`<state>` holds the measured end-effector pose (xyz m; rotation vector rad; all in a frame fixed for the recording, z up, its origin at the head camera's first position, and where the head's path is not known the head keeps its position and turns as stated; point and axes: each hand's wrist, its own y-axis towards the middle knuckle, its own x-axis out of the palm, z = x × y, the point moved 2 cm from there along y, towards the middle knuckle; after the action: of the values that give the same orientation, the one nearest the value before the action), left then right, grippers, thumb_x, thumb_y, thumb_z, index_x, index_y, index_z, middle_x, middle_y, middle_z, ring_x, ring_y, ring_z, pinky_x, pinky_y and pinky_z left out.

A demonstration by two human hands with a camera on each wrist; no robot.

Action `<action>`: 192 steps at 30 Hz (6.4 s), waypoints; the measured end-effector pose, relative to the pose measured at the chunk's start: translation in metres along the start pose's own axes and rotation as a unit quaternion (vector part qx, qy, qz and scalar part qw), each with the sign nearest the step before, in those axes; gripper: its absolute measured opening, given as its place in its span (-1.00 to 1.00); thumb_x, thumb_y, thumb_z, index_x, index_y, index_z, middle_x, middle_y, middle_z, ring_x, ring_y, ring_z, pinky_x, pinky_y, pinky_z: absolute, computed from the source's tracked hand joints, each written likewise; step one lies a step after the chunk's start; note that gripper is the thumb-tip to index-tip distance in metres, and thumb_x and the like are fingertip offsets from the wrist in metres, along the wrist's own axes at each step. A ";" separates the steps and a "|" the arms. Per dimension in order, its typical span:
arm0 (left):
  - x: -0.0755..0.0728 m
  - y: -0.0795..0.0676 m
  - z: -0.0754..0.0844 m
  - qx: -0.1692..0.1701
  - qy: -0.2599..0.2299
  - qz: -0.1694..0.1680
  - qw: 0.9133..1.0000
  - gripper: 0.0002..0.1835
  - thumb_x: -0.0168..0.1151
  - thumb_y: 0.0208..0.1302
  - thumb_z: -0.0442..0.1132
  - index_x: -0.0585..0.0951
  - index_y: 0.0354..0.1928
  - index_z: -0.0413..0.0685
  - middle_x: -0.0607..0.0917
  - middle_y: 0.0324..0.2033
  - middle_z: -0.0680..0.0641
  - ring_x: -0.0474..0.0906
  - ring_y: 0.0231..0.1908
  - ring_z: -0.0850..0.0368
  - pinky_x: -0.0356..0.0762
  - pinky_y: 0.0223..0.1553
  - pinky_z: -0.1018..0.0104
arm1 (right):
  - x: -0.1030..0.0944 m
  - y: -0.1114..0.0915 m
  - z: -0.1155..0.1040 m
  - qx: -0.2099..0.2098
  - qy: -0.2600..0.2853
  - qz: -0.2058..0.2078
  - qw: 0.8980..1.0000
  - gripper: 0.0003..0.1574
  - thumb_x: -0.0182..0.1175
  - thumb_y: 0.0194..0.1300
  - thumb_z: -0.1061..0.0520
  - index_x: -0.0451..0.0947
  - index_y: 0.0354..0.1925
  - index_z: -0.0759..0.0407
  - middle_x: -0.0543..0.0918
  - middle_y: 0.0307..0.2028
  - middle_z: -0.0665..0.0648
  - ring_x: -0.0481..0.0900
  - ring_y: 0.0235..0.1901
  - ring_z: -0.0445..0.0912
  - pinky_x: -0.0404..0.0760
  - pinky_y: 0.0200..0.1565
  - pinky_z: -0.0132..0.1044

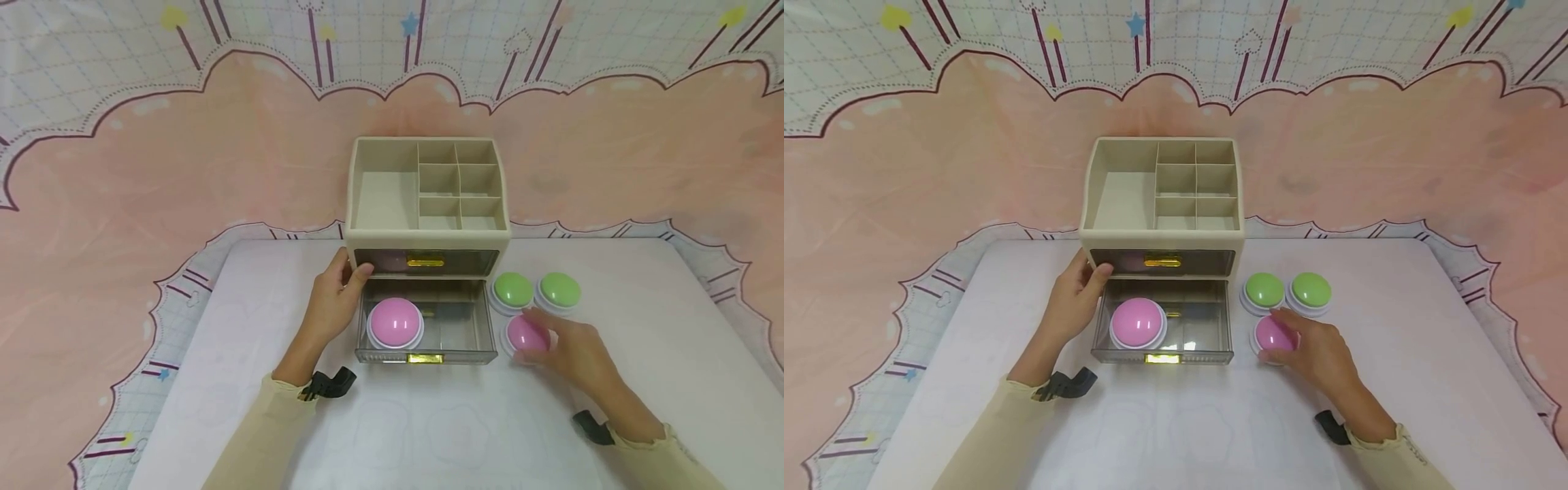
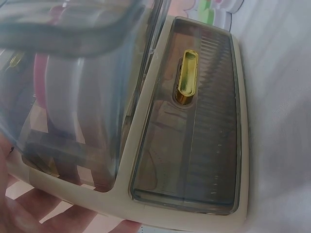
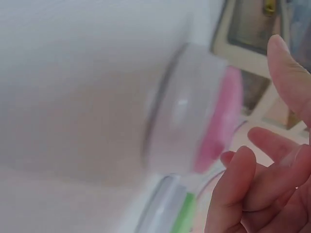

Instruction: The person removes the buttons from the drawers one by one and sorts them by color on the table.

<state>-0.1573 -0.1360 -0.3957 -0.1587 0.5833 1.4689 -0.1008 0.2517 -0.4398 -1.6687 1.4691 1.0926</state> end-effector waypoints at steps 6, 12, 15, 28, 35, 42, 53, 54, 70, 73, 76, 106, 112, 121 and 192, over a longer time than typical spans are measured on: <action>0.000 0.000 -0.001 -0.004 0.000 -0.002 1.000 -0.48 0.07 0.53 0.15 0.41 0.32 0.00 0.66 0.18 -0.24 0.62 0.21 -0.13 0.58 0.20 -0.14 | -0.012 -0.001 -0.022 -0.067 0.027 0.083 0.994 -0.30 0.58 0.08 0.04 0.65 0.21 0.02 0.31 -0.74 -0.09 0.24 -0.67 -0.23 0.28 -0.65 -0.38; 0.000 0.000 -0.002 -0.005 -0.001 -0.003 1.000 -0.48 0.07 0.53 0.15 0.40 0.34 0.02 0.65 0.20 -0.24 0.62 0.21 -0.14 0.59 0.20 -0.14 | -0.026 -0.002 -0.062 -0.150 0.117 0.195 0.962 -0.48 0.58 0.02 0.25 0.76 0.02 0.12 0.65 -0.61 -0.09 0.15 -0.69 -0.37 0.12 -0.69 -0.50; 0.001 0.000 -0.002 -0.007 -0.001 -0.004 1.000 -0.47 0.07 0.53 0.15 0.39 0.34 0.02 0.65 0.20 -0.24 0.62 0.21 -0.14 0.59 0.19 -0.14 | -0.033 -0.002 -0.084 -0.183 0.144 0.223 0.947 -0.44 0.59 -0.04 0.29 0.76 0.01 0.12 0.83 -0.33 0.05 0.21 -0.69 -0.38 0.17 -0.67 -0.53; -0.001 0.000 0.000 -0.011 0.006 -0.005 1.000 -0.48 0.07 0.53 0.16 0.41 0.31 0.00 0.68 0.13 -0.24 0.65 0.14 -0.13 0.62 0.16 -0.15 | -0.010 0.018 -0.161 -0.273 0.089 0.193 0.938 -0.32 0.58 0.05 -0.16 0.71 0.13 0.03 0.81 -0.35 -0.01 0.26 -0.65 -0.35 0.30 -0.57 -0.54; -0.002 0.000 -0.001 -0.006 0.012 0.000 1.000 -0.50 0.07 0.53 0.17 0.42 0.27 0.00 0.71 0.06 -0.24 0.68 0.05 -0.12 0.65 0.09 -0.14 | 0.005 0.027 -0.183 -0.241 0.027 0.156 0.957 -0.30 0.49 0.13 -0.29 0.69 0.16 -0.03 0.81 -0.37 0.03 0.31 -0.63 -0.26 0.40 -0.50 -0.41; -0.001 0.001 -0.002 0.001 0.013 0.008 1.000 -0.55 0.08 0.53 0.14 0.45 0.21 0.00 0.74 0.00 -0.24 0.69 0.01 -0.10 0.65 0.06 -0.12 | 0.009 0.036 -0.198 -0.188 -0.011 0.104 0.976 -0.27 0.49 0.09 -0.36 0.69 0.17 -0.11 0.83 -0.22 -0.01 0.72 -0.35 -0.10 0.66 -0.31 -0.18; 0.001 0.002 -0.002 0.014 0.000 0.007 1.000 -0.53 0.06 0.54 0.14 0.44 0.25 -0.01 0.70 0.12 -0.26 0.67 0.14 -0.12 0.63 0.15 -0.12 | 0.017 0.049 -0.203 -0.134 0.003 -0.010 0.991 -0.15 0.66 -0.13 -0.28 0.68 0.17 -0.21 0.80 -0.11 -0.07 0.69 -0.23 -0.09 0.64 -0.25 -0.14; 0.001 0.002 -0.002 0.014 -0.001 0.006 1.000 -0.53 0.06 0.54 0.14 0.44 0.26 0.00 0.70 0.13 -0.26 0.67 0.15 -0.13 0.62 0.15 -0.12 | 0.017 0.050 -0.203 -0.134 0.005 -0.014 0.991 -0.16 0.67 -0.13 -0.27 0.69 0.17 -0.21 0.80 -0.12 -0.07 0.68 -0.23 -0.10 0.64 -0.24 -0.15; 0.000 0.002 -0.002 0.011 0.005 0.008 1.000 -0.53 0.09 0.54 0.11 0.44 0.26 -0.03 0.70 0.13 -0.26 0.66 0.16 -0.12 0.62 0.16 -0.12 | 0.019 0.054 -0.201 -0.105 -0.010 -0.011 0.994 -0.13 0.66 -0.10 -0.23 0.63 0.22 -0.24 0.79 -0.14 -0.03 0.71 -0.20 -0.02 0.64 -0.23 -0.08; 0.000 0.001 -0.002 0.009 0.004 0.008 1.000 -0.54 0.10 0.54 0.10 0.44 0.25 -0.03 0.70 0.13 -0.26 0.66 0.16 -0.12 0.62 0.16 -0.12 | 0.018 0.053 -0.201 -0.108 -0.008 -0.010 0.994 -0.16 0.65 -0.08 -0.22 0.64 0.22 -0.25 0.79 -0.17 -0.03 0.70 -0.23 -0.03 0.62 -0.27 -0.10; 0.000 0.002 -0.003 0.011 0.003 0.010 1.000 -0.55 0.10 0.53 0.10 0.44 0.24 -0.03 0.70 0.12 -0.26 0.67 0.15 -0.12 0.62 0.16 -0.12 | 0.018 0.053 -0.201 -0.115 -0.005 -0.005 0.993 -0.18 0.64 -0.08 -0.23 0.66 0.20 -0.25 0.79 -0.21 -0.04 0.68 -0.28 -0.04 0.58 -0.32 -0.15; 0.002 0.001 0.000 -0.003 0.011 0.007 1.000 -0.48 0.09 0.51 0.17 0.43 0.27 -0.01 0.69 0.14 -0.24 0.67 0.14 -0.13 0.62 0.14 -0.16 | -0.027 0.018 -0.170 -0.156 0.061 0.128 0.977 -0.24 0.67 -0.14 -0.19 0.74 0.09 -0.10 0.84 -0.17 -0.04 0.62 -0.45 -0.14 0.58 -0.39 -0.33; 0.003 0.001 0.000 0.002 0.008 0.001 1.000 -0.50 0.09 0.52 0.16 0.42 0.28 0.00 0.69 0.14 -0.23 0.67 0.12 -0.10 0.63 0.13 -0.16 | -0.043 0.007 -0.152 -0.147 0.072 0.126 0.978 -0.27 0.67 -0.14 -0.17 0.74 0.08 -0.16 0.82 -0.25 -0.11 0.39 -0.52 -0.20 0.44 -0.49 -0.38; 0.000 0.000 -0.001 0.000 0.013 0.005 1.000 -0.52 0.09 0.54 0.11 0.42 0.27 -0.03 0.70 0.10 -0.24 0.68 0.07 -0.10 0.64 0.10 -0.16 | -0.073 -0.005 -0.115 -0.135 0.034 0.200 0.970 -0.27 0.72 -0.26 -0.07 0.78 0.00 -0.15 0.52 -0.61 -0.15 0.31 -0.59 -0.28 0.32 -0.56 -0.44; 0.000 0.001 -0.003 0.002 0.011 0.002 1.000 -0.48 0.08 0.52 0.15 0.41 0.31 0.00 0.71 0.11 -0.22 0.67 0.12 -0.10 0.61 0.14 -0.17 | -0.026 -0.018 0.076 0.094 -0.023 -0.010 0.995 -0.03 0.45 0.18 -0.32 0.49 0.35 0.20 0.75 -0.24 0.21 0.49 -0.40 -0.08 0.40 -0.49 -0.36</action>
<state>-0.1588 -0.1370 -0.3978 -0.1713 0.6041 1.4713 -0.0962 0.3331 -0.4512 -1.5149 1.4742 0.9452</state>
